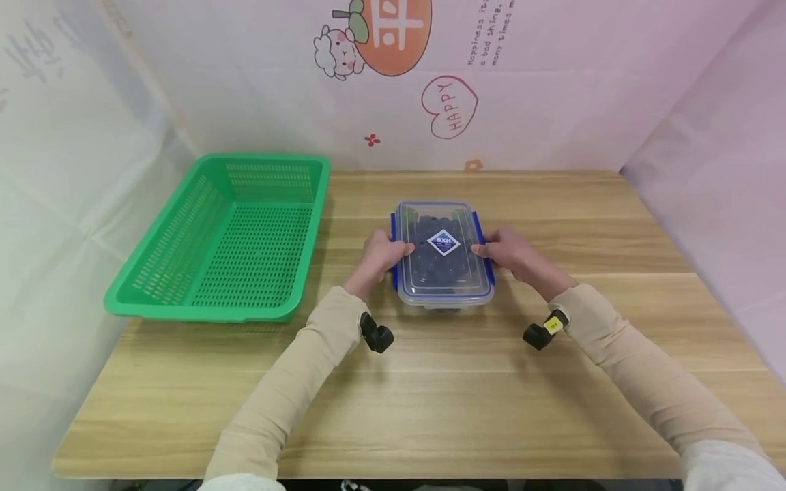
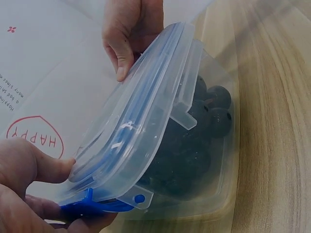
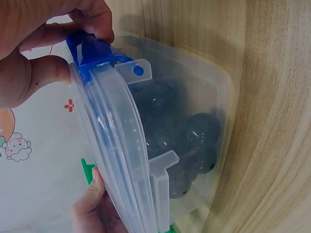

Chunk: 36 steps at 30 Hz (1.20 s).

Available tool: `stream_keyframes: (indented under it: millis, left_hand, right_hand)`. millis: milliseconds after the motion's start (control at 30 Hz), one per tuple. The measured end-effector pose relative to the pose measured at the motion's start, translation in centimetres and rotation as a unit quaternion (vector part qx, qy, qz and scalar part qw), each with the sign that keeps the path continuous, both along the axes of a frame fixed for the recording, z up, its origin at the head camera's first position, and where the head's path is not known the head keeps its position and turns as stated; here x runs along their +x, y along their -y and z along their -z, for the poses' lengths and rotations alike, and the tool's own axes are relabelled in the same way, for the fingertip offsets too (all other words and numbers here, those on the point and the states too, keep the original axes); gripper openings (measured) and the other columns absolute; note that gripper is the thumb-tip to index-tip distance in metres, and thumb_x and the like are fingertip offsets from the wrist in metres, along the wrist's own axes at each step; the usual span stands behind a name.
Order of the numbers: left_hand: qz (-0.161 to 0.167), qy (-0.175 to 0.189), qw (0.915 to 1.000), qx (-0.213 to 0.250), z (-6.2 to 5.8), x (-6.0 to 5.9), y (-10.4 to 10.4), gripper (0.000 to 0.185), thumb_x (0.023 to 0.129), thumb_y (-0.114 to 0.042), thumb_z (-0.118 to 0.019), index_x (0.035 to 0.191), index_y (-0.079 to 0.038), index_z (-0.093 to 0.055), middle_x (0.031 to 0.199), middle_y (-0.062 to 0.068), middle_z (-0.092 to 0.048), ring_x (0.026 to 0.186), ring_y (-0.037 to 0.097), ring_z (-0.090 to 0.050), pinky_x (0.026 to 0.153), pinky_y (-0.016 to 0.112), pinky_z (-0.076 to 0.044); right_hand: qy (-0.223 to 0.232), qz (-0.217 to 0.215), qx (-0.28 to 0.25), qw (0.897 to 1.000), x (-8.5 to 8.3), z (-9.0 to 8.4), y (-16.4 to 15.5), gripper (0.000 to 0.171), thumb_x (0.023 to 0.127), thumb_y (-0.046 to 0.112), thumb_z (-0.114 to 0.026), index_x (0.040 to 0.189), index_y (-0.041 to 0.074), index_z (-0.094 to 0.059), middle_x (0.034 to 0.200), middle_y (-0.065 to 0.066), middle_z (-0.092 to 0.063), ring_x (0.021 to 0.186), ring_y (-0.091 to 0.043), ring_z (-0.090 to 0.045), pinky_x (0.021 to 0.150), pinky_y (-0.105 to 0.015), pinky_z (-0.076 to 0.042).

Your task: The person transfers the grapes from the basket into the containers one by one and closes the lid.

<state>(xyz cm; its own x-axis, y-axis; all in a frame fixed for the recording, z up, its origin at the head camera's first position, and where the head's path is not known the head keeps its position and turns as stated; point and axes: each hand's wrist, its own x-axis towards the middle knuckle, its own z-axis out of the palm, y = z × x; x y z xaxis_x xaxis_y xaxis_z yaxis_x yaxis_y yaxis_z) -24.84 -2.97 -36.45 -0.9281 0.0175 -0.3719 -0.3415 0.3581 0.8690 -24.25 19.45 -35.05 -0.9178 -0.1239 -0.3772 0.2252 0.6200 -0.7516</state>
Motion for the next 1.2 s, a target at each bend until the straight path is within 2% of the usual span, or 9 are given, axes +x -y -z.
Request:
stream_keyframes:
  millis: [267,433,567,667,867,1000,1100,1133,1200]
  left_hand:
    - [-0.007,-0.021,0.9993,-0.03,-0.3,0.0,-0.3,0.027,0.085,-0.008,-0.063,0.106,0.008,-0.059,0.107,0.02,-0.065,0.084,0.024,-0.065,0.073,0.033,-0.058]
    - [-0.01,-0.029,0.9984,-0.047,-0.3,0.1,-0.3,0.008,0.083,-0.005,-0.061,0.083,0.0,-0.055,0.085,0.011,-0.061,0.07,0.017,-0.059,0.06,0.026,-0.055]
    - [-0.008,-0.048,0.9965,-0.067,-0.2,0.3,-0.3,0.024,0.08,-0.003,-0.058,0.063,-0.009,-0.043,0.066,0.004,-0.05,0.057,0.013,-0.051,0.046,0.02,-0.045]
    - [-0.01,-0.052,0.9958,-0.074,0.0,0.3,-0.3,0.031,0.08,-0.003,-0.059,0.059,-0.011,-0.038,0.061,0.001,-0.046,0.054,0.011,-0.048,0.043,0.019,-0.041]
    - [-0.007,-0.058,0.9952,-0.079,0.1,-0.2,-0.2,0.031,0.081,-0.004,-0.06,0.06,-0.011,-0.039,0.064,0.003,-0.047,0.056,0.012,-0.05,0.044,0.019,-0.043]
    - [0.01,-0.059,0.9947,-0.084,0.3,-0.6,-0.1,0.023,0.081,-0.005,-0.061,0.065,-0.007,-0.045,0.069,0.005,-0.052,0.058,0.013,-0.053,0.046,0.019,-0.046]
    - [0.043,-0.068,0.9905,-0.111,0.6,-0.6,-0.1,0.009,0.082,-0.007,-0.061,0.08,0.001,-0.057,0.081,0.012,-0.061,0.066,0.017,-0.058,0.055,0.025,-0.053]
    - [0.058,-0.073,0.9873,-0.128,0.6,-0.6,-0.1,0.013,0.082,-0.008,-0.061,0.087,0.004,-0.059,0.087,0.014,-0.063,0.07,0.019,-0.061,0.06,0.027,-0.055]
    - [0.086,-0.09,0.978,-0.168,0.6,-0.7,-0.1,0.027,0.084,-0.011,-0.062,0.103,0.006,-0.059,0.101,0.018,-0.066,0.084,0.025,-0.064,0.074,0.032,-0.056]
  right_hand:
    - [-0.005,0.004,0.004,1.0,0.0,0.0,0.0,0.043,0.099,0.016,-0.047,0.128,-0.015,-0.046,0.118,-0.027,-0.058,0.089,-0.015,-0.059,0.095,-0.042,-0.048]
    - [-0.001,0.009,0.01,1.0,0.1,0.1,0.2,0.043,0.098,0.017,-0.048,0.126,-0.015,-0.047,0.115,-0.025,-0.059,0.087,-0.015,-0.059,0.093,-0.039,-0.049]
    - [0.0,0.009,0.019,1.0,0.2,0.2,0.3,0.043,0.098,0.017,-0.049,0.126,-0.016,-0.047,0.113,-0.023,-0.058,0.086,-0.015,-0.059,0.091,-0.037,-0.049]
    - [-0.002,0.007,0.019,1.0,0.2,0.3,0.3,0.042,0.098,0.016,-0.049,0.125,-0.016,-0.048,0.111,-0.022,-0.059,0.085,-0.014,-0.058,0.09,-0.037,-0.049]
    - [-0.009,0.004,0.021,1.0,-0.4,0.4,0.3,0.041,0.097,0.017,-0.051,0.122,-0.015,-0.051,0.104,-0.017,-0.061,0.082,-0.013,-0.057,0.087,-0.035,-0.05]
    - [-0.012,-0.009,0.03,0.999,-1.1,0.9,0.1,0.039,0.096,0.018,-0.053,0.117,-0.015,-0.054,0.095,-0.012,-0.063,0.078,-0.011,-0.057,0.087,-0.037,-0.051]
    - [-0.004,-0.028,0.035,0.999,-1.4,1.6,-0.2,0.039,0.095,0.017,-0.054,0.117,-0.015,-0.054,0.098,-0.016,-0.064,0.081,-0.016,-0.061,0.09,-0.041,-0.052]
    - [-0.001,-0.038,0.036,0.999,-1.5,1.8,-0.3,0.04,0.095,0.016,-0.053,0.119,-0.016,-0.053,0.101,-0.02,-0.065,0.084,-0.02,-0.063,0.09,-0.043,-0.052]
    - [-0.003,-0.06,0.058,0.997,-1.6,1.9,-0.4,0.05,0.095,0.018,-0.053,0.13,-0.016,-0.044,0.12,-0.029,-0.058,0.1,-0.032,-0.063,0.095,-0.046,-0.049]
